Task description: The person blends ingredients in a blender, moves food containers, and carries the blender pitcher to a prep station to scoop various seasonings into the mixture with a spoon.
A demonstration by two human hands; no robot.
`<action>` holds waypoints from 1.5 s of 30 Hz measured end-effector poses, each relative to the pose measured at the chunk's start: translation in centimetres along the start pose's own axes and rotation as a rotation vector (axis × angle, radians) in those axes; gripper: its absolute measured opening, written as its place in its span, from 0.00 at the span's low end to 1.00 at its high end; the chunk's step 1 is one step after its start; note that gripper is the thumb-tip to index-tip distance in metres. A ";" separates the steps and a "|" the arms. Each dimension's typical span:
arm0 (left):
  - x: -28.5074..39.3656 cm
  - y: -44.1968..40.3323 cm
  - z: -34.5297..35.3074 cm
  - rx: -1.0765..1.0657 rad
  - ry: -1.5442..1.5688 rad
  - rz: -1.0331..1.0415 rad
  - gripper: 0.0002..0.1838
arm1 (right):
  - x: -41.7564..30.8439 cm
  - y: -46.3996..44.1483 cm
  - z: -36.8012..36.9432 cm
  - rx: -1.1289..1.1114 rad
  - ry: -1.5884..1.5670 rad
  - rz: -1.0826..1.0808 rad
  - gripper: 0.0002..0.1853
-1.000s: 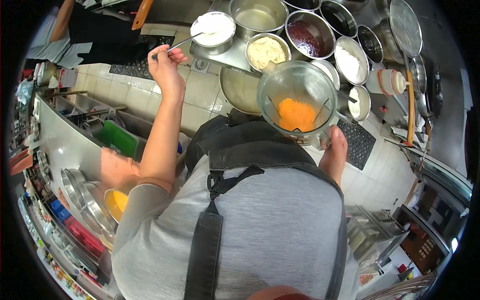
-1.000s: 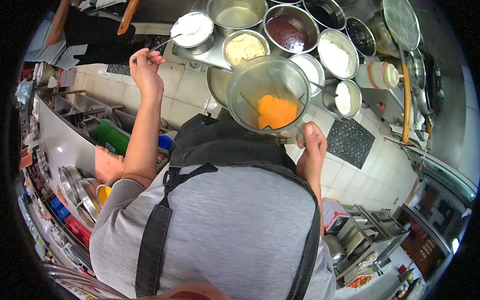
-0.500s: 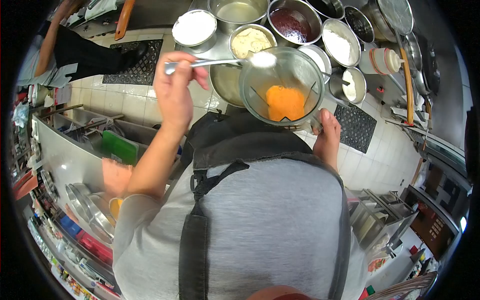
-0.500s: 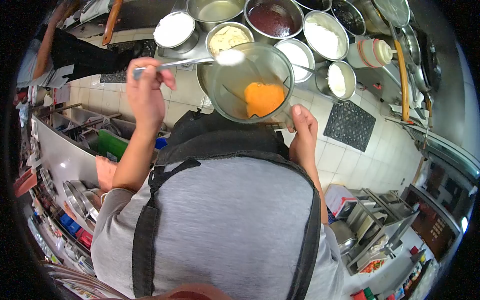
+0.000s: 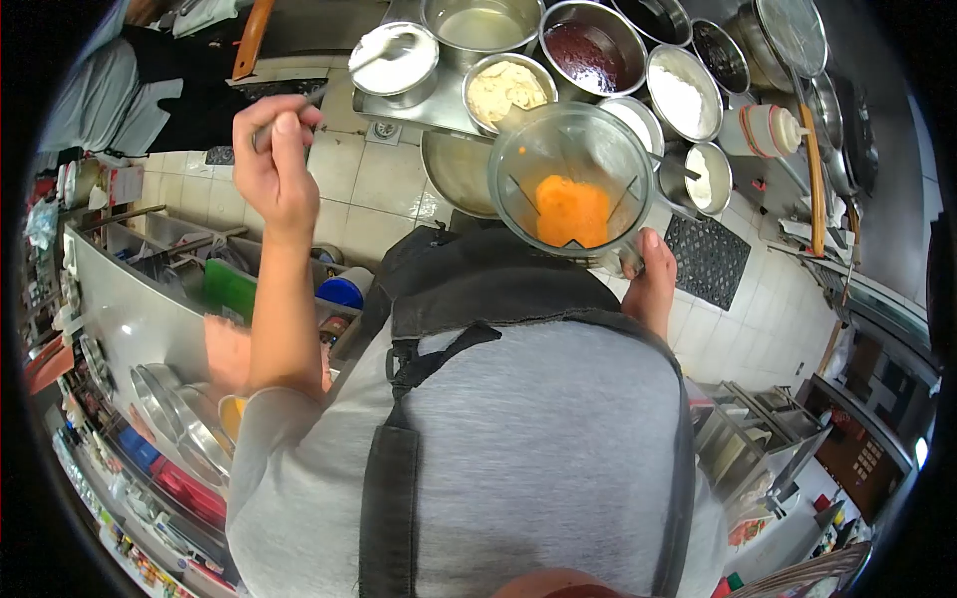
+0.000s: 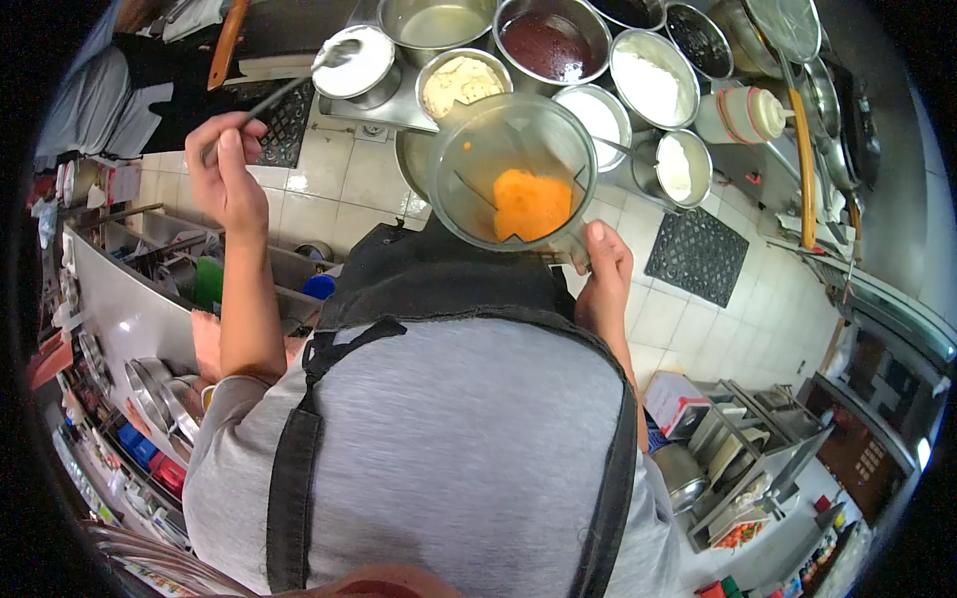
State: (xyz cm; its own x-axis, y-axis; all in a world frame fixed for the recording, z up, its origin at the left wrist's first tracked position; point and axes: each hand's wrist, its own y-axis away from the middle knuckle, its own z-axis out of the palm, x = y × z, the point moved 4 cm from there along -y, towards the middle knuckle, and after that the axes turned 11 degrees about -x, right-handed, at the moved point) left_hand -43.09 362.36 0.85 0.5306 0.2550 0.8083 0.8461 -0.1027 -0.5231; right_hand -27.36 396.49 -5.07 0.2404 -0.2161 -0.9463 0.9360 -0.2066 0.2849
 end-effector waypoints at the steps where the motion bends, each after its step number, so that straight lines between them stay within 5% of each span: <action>1: -1.5 -0.1 -0.8 0.026 -0.067 -0.003 0.07 | -0.1 0.0 0.2 -0.010 0.001 -0.001 0.19; 8: -8.3 1.5 0.0 0.013 -0.219 -0.138 0.06 | 0.0 0.2 0.3 0.028 -0.010 0.010 0.18; 16: -11.6 2.3 1.2 0.352 0.352 -0.499 0.04 | 0.0 0.2 0.4 0.039 -0.010 0.001 0.20; 31: -10.4 0.7 -0.5 0.382 0.397 -0.417 0.06 | 1.1 0.0 -0.3 -0.003 -0.009 0.039 0.20; 40: -3.5 0.0 1.2 0.211 0.541 -0.314 0.06 | 0.8 -0.3 0.6 -0.055 0.004 0.043 0.18; 45: -0.6 1.9 6.2 -0.169 0.556 -0.436 0.06 | 1.0 -0.4 0.5 -0.077 -0.014 0.034 0.17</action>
State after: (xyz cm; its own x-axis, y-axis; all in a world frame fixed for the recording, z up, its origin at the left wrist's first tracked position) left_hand -42.09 367.94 -2.33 0.0525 -0.2153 0.9751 0.9590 -0.2615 -0.1094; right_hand -27.62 395.88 -6.06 0.2690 -0.2349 -0.9341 0.9446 -0.1252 0.3035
